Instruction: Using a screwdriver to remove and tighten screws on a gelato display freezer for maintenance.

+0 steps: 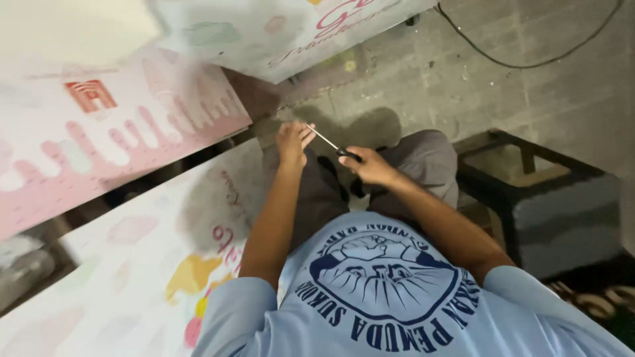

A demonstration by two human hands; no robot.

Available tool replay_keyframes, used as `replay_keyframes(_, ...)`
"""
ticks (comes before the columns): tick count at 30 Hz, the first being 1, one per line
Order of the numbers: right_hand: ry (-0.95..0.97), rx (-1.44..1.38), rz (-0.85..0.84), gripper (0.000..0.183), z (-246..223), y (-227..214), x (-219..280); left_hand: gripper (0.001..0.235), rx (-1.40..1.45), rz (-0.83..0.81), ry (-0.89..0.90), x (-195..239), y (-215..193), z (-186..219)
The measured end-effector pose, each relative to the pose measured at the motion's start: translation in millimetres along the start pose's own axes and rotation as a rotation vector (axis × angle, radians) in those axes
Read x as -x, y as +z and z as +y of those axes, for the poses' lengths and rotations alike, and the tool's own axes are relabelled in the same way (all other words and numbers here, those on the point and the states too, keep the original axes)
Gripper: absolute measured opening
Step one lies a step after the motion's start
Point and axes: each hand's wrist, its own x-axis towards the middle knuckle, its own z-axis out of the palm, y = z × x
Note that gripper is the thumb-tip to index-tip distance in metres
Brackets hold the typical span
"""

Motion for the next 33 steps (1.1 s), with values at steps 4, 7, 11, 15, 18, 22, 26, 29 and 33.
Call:
replay_keyframes(4,-0.059,-0.025,0.153,0.024,66,15,-93,0.023,0.054,-0.072,0.061,-116,16,-67)
replay_keyframes(7,-0.115,0.040,0.229,0.025,123,19,-173,0.034,0.119,-0.140,0.132,-194,20,-103)
replay_keyframes(11,-0.173,0.099,0.293,0.013,193,30,-249,0.029,0.188,-0.191,0.103,-280,9,-165)
replay_keyframes(15,-0.251,0.061,0.332,0.017,226,28,-273,0.036,0.303,-0.342,0.091,-369,-2,-231)
replay_keyframes(18,-0.093,-0.218,0.177,0.027,201,-4,-271,0.034,0.232,-0.460,0.148,-403,30,-239)
replay_keyframes(22,0.014,-0.670,0.005,0.029,178,-3,-253,0.033,0.141,-0.435,0.016,-409,29,-238)
replay_keyframes(26,0.073,-0.342,0.227,0.027,199,15,-300,0.031,0.026,-0.360,-0.015,-427,36,-232)
replay_keyframes(29,-0.017,0.081,0.402,0.028,219,32,-343,0.035,0.055,-0.328,-0.012,-469,50,-245)
replay_keyframes(33,0.024,0.052,0.381,0.033,224,54,-346,0.036,-0.020,-0.301,-0.046,-486,58,-254)
